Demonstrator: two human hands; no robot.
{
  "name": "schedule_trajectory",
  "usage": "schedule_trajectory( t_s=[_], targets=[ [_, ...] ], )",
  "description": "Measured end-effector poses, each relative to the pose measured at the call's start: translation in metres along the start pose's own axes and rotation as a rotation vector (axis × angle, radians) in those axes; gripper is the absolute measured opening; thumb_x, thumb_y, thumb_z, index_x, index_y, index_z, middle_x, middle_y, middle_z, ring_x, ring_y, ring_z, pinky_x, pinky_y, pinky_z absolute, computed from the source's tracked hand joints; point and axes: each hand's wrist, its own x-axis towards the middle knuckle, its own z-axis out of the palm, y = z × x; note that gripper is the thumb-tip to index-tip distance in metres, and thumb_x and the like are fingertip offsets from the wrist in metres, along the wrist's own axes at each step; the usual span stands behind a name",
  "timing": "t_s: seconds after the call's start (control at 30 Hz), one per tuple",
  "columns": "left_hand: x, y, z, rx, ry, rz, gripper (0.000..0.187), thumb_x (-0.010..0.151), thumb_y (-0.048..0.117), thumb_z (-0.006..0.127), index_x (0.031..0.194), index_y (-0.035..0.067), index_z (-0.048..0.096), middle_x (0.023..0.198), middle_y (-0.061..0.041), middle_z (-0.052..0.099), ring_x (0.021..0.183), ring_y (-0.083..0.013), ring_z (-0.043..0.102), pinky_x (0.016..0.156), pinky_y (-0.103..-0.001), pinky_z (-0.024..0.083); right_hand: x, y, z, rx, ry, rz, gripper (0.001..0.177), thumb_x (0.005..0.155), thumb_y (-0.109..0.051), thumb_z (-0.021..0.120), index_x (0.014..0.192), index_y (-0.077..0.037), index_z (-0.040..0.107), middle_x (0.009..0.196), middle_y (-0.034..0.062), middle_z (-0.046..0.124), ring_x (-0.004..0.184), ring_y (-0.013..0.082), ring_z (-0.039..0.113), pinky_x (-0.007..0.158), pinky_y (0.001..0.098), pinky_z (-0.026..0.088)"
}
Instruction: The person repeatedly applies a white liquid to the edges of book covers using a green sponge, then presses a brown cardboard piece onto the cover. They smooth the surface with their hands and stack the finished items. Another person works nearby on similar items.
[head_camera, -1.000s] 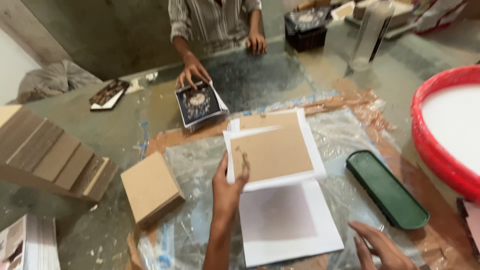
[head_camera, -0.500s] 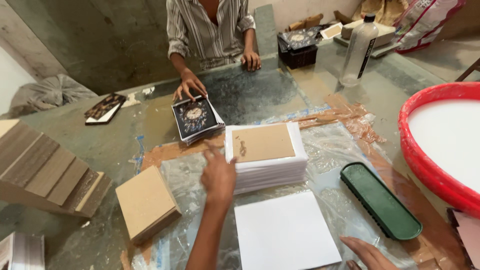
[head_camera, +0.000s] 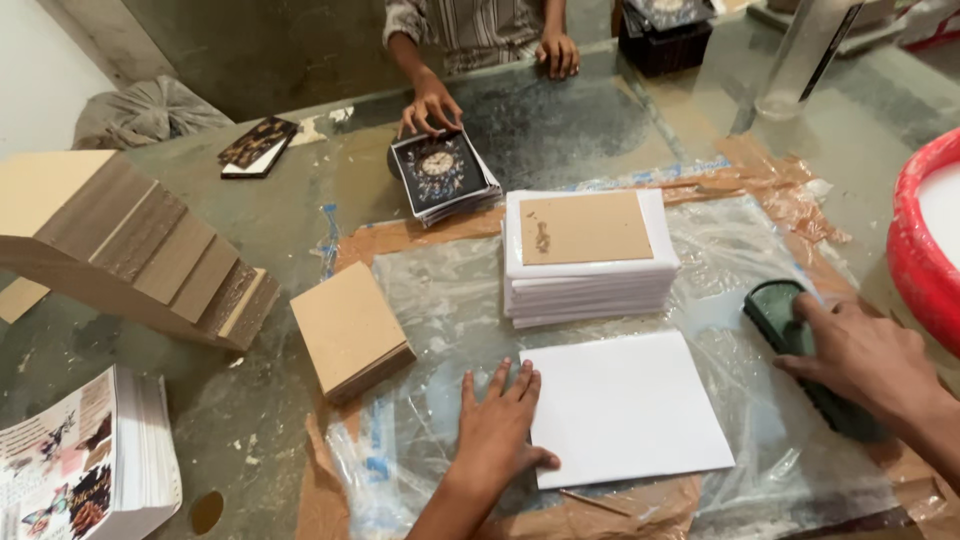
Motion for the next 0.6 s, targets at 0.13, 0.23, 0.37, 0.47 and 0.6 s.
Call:
schedule_trajectory(
  t_s=[0.13,0.23,0.37,0.47,0.6],
  targets=[
    [-0.002,0.006,-0.012,0.006,0.005,0.001,0.124,0.057,0.054,0.094,0.156,0.012,0.032,0.166,-0.003,0.027,0.156,-0.0269,0.016,0.12,-0.069,0.007,-0.016,-0.065,-0.022,0.261,0.115,-0.17,0.097,0.071,-0.068,0.072,0.152,-0.029,0.039,0.105,0.0235,0.071,0.098,0.0406,0.071,0.085,0.0502,0.057],
    [-0.007,0.01,-0.012,0.031,0.066,0.019,0.123,0.056,0.056,0.092,0.155,0.013,0.034,0.164,-0.001,0.03,0.153,-0.027,0.021,0.119,-0.071,0.008,-0.045,-0.162,-0.008,0.447,-0.01,-0.27,0.084,0.075,-0.058,0.073,0.144,-0.02,0.045,0.105,0.0218,0.074,0.096,0.0425,0.07,0.085,0.053,0.056],
    [0.003,0.001,-0.003,0.085,0.06,-0.014,0.121,0.057,0.052,0.093,0.156,0.014,0.034,0.164,0.001,0.032,0.154,-0.026,0.02,0.119,-0.07,0.01,-0.059,-0.198,0.003,0.407,0.014,-0.298,0.093,0.071,-0.05,0.076,0.152,-0.024,0.036,0.13,0.0301,0.054,0.099,0.0449,0.067,0.084,0.0513,0.057],
    [0.005,0.008,0.02,0.17,-0.068,-0.069,0.114,0.067,0.05,0.09,0.157,0.011,0.032,0.166,-0.005,0.025,0.155,-0.0288,0.015,0.118,-0.069,0.012,-0.045,-0.107,0.016,0.291,0.003,-0.077,0.089,0.073,-0.052,0.074,0.152,-0.028,0.043,0.124,0.0212,0.067,0.108,0.04,0.069,0.09,0.052,0.057],
    [0.013,0.112,0.04,0.602,0.439,0.176,0.098,0.072,0.019,0.072,0.159,0.007,0.03,0.161,-0.023,0.026,0.148,-0.0383,0.024,0.107,-0.059,0.033,-0.011,-0.004,0.001,0.117,-0.144,0.117,0.102,0.074,-0.071,0.068,0.158,-0.023,0.038,0.122,0.0248,0.071,0.108,0.0394,0.075,0.095,0.0487,0.06]
  ],
)
